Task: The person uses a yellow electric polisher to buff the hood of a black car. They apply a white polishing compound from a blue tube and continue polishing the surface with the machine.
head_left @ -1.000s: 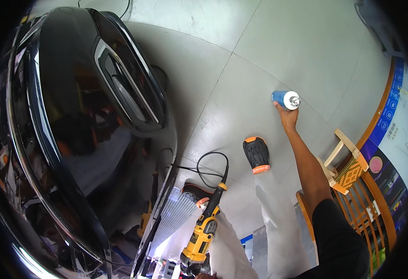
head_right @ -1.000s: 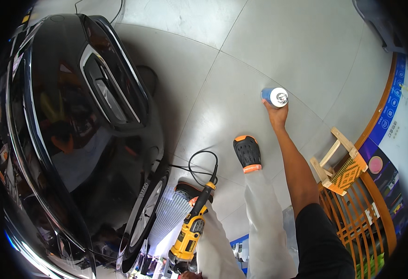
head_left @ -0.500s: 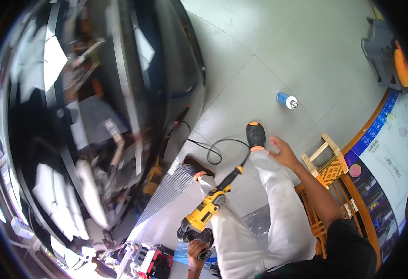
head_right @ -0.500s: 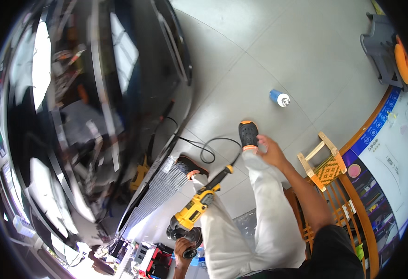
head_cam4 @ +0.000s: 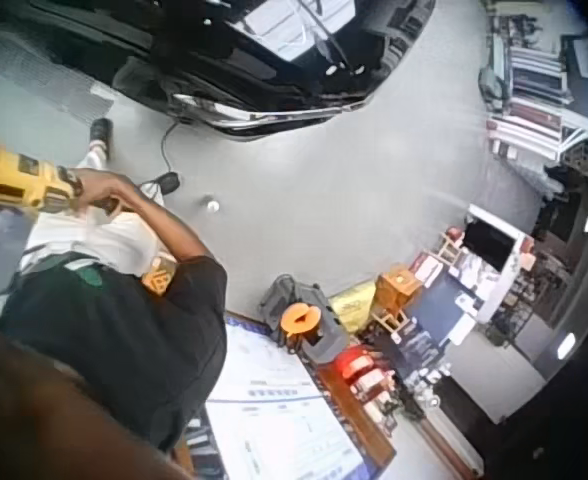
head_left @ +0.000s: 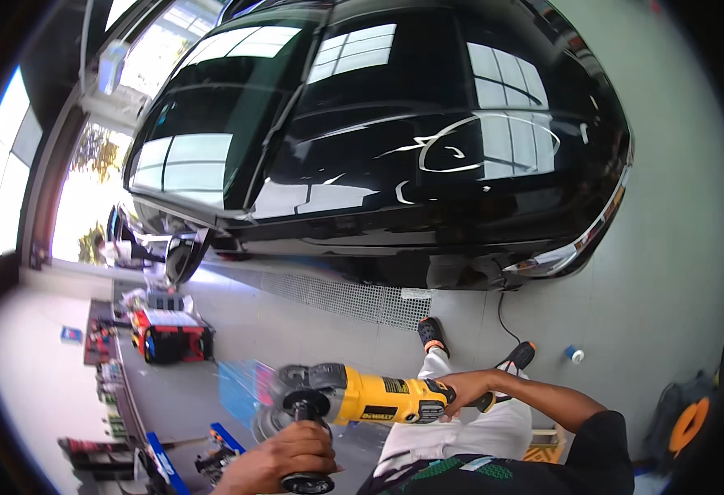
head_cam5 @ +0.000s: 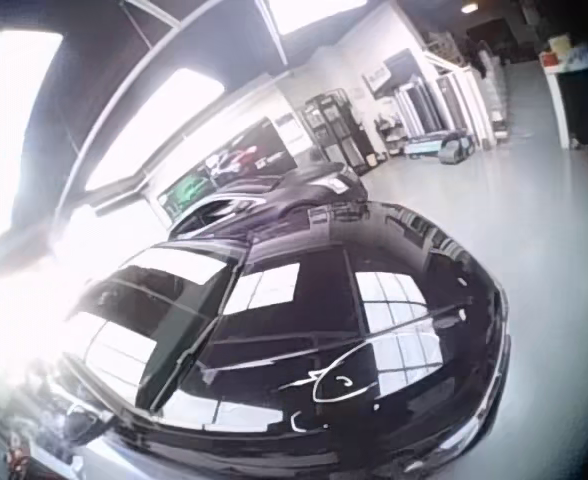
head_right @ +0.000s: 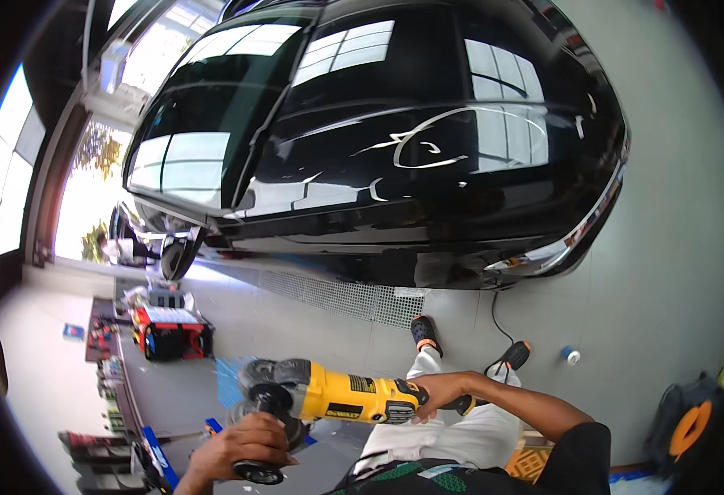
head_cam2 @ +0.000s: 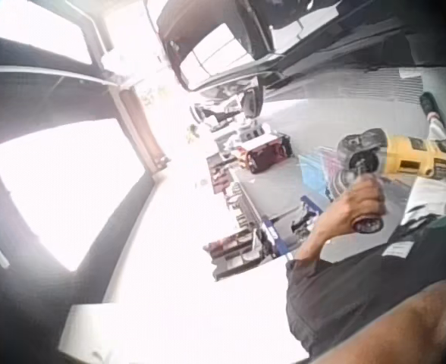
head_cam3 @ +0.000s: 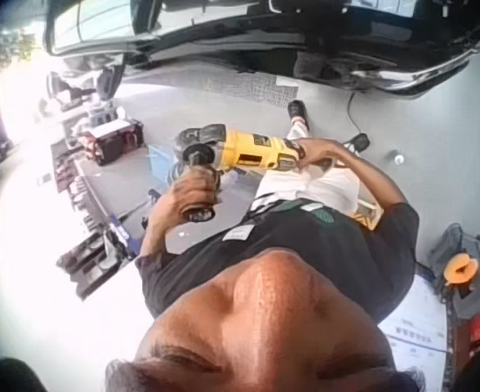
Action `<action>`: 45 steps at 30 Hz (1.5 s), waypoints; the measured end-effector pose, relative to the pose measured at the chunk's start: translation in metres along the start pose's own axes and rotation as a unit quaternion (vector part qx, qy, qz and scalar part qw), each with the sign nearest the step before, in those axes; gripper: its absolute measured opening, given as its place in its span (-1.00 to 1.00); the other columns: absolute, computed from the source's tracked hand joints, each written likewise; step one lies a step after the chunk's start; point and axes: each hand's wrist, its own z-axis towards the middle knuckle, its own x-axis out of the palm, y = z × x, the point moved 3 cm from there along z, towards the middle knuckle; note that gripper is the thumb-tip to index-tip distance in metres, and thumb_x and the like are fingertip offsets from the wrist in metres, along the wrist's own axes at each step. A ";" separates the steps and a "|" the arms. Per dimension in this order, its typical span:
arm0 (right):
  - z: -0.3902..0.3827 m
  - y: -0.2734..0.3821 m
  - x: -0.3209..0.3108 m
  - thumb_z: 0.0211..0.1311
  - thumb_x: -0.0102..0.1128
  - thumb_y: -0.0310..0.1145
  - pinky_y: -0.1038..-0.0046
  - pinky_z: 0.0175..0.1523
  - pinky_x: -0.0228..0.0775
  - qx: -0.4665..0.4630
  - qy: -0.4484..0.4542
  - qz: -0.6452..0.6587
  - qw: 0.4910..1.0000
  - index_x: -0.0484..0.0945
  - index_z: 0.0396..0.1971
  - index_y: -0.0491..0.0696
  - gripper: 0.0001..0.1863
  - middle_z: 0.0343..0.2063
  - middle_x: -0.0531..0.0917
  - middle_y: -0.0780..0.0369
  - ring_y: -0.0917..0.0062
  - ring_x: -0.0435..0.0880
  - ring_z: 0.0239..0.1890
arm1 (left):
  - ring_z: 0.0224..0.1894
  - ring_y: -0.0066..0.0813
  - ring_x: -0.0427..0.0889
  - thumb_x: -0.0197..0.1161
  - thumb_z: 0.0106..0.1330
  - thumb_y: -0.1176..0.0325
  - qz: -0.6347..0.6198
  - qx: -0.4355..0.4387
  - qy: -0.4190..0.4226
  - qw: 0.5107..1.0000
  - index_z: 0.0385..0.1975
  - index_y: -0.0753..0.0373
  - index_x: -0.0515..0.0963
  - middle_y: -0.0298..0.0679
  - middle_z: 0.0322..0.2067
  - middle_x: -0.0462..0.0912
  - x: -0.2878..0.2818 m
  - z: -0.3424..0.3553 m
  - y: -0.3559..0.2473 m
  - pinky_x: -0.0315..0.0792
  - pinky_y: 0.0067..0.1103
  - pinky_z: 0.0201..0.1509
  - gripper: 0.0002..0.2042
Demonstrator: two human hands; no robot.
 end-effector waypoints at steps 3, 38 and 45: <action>-0.006 0.066 0.030 0.07 0.47 -0.33 0.59 -0.42 0.46 0.071 -0.096 0.024 0.993 0.27 0.20 -0.13 -0.28 -0.34 0.65 0.25 0.63 0.64 -0.47 | -0.14 -0.25 0.64 0.38 0.06 0.47 -0.020 0.080 -0.008 0.997 -0.29 0.28 0.65 -0.20 -0.32 0.63 -0.059 -0.037 0.015 0.35 -0.30 0.22 -0.81; -0.053 0.204 0.065 0.00 0.38 -0.59 0.37 0.04 0.47 0.168 -0.849 -0.055 0.497 0.08 0.38 -0.17 -0.08 -0.12 0.65 -0.08 0.23 0.69 -0.06 | -0.52 -0.66 0.36 0.35 0.30 0.13 -0.233 0.061 -0.278 0.930 -0.40 0.31 0.50 -0.35 -0.54 0.47 -0.177 0.259 0.170 0.30 -0.63 -0.41 -0.67; 0.015 0.299 0.037 -0.02 0.29 -0.71 0.39 0.06 0.49 0.140 -0.820 -0.074 0.549 0.11 0.37 -0.18 -0.12 -0.16 0.66 0.05 0.38 0.67 -0.10 | -0.57 -0.70 0.38 0.34 0.31 0.15 -0.307 0.069 -0.397 0.862 -0.43 0.24 0.45 -0.39 -0.53 0.43 -0.250 0.193 0.239 0.27 -0.69 -0.49 -0.70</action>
